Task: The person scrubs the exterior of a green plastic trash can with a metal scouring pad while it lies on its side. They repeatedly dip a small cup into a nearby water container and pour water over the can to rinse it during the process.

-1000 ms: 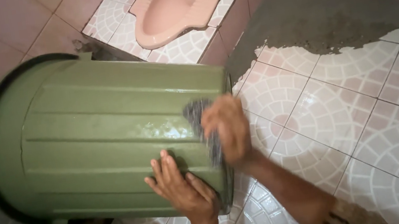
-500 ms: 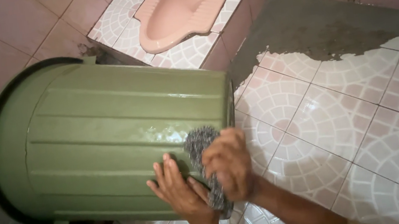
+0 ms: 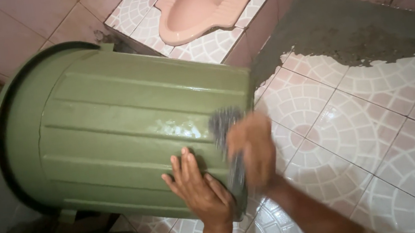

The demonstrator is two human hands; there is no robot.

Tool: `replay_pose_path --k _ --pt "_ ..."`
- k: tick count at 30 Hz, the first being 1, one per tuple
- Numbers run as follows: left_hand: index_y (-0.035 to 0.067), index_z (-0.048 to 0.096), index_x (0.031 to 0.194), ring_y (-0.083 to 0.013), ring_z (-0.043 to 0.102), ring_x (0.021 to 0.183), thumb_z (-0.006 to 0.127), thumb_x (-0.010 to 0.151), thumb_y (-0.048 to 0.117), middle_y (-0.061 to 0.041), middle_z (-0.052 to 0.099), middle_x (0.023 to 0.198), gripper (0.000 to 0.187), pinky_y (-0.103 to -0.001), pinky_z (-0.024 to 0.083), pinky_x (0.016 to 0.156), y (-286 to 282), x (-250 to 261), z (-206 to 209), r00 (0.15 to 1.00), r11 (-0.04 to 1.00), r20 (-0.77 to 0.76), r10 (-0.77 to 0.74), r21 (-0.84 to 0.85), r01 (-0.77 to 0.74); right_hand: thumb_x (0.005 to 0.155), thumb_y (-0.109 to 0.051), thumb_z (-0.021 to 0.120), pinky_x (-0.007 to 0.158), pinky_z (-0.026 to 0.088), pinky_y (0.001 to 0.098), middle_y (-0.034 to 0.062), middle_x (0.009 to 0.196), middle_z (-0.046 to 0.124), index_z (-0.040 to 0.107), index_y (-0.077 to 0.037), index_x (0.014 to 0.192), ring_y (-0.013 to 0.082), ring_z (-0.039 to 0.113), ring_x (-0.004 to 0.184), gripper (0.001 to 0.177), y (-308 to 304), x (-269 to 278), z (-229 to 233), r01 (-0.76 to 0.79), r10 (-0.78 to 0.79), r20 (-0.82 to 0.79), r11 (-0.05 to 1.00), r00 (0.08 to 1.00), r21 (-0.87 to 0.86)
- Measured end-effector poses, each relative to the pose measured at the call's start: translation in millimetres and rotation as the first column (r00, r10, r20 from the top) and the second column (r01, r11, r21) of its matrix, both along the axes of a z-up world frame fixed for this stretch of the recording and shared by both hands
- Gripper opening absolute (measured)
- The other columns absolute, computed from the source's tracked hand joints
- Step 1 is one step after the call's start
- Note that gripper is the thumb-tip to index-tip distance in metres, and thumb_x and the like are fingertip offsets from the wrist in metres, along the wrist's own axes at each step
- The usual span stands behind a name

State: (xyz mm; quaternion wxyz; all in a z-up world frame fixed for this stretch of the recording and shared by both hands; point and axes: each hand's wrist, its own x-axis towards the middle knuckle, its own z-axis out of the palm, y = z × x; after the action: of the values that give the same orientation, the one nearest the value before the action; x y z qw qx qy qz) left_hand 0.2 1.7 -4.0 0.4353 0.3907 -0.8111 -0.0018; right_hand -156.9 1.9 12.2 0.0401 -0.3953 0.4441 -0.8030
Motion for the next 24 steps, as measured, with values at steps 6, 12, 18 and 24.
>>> replay_pose_path --k 6,12,18,24 --pt "-0.001 0.04 0.152 -0.0412 0.035 0.154 0.047 0.098 0.004 -0.018 0.048 0.157 0.055 -0.063 0.011 0.13 -2.6 3.1 -4.9 1.0 1.0 -0.011 -0.005 -0.001 0.005 0.112 -0.021 0.032 0.104 0.041 0.0458 0.012 0.094 0.064 0.059 -0.008 0.087 0.0274 0.06 0.093 0.039 -9.9 -14.2 -0.1 0.014 -0.03 -0.301 0.998 0.953 -0.053" --pt "-0.002 0.039 0.153 -0.0415 0.034 0.154 0.047 0.096 0.001 -0.019 0.048 0.157 0.057 -0.064 0.008 0.129 2.1 -0.3 4.8 0.999 0.999 -0.017 -0.044 0.02 0.044 0.114 -0.024 0.036 0.083 0.047 0.0361 0.012 0.088 0.062 0.061 -0.001 0.087 0.0243 0.058 0.084 0.043 -71.3 -75.2 -14.2 0.112 -0.159 0.176 0.962 0.971 0.247" --pt "0.0 0.038 0.155 -0.0409 0.034 0.155 0.048 0.099 0.003 -0.019 0.047 0.158 0.056 -0.063 0.009 0.13 3.2 3.1 2.2 0.999 0.999 -0.021 -0.024 0.022 0.025 0.108 -0.02 0.038 0.094 0.045 0.0421 0.0118 0.096 0.062 0.059 -0.004 0.09 0.0279 0.06 0.092 0.032 17.2 15.0 7.3 0.119 -0.103 -0.21 0.991 0.972 0.065" --pt "0.001 0.037 0.153 -0.0452 0.027 0.153 0.062 0.095 0.032 -0.023 0.035 0.161 0.07 -0.071 0.008 0.123 31.2 10.4 -26.5 0.998 0.997 0.024 -0.059 0.053 0.058 0.109 -0.021 0.036 0.097 0.044 0.0429 0.0119 0.092 0.064 0.061 -0.006 0.083 0.0304 0.06 0.09 0.039 -17.4 -26.8 24.3 0.073 -0.029 -0.291 0.987 0.956 0.143"
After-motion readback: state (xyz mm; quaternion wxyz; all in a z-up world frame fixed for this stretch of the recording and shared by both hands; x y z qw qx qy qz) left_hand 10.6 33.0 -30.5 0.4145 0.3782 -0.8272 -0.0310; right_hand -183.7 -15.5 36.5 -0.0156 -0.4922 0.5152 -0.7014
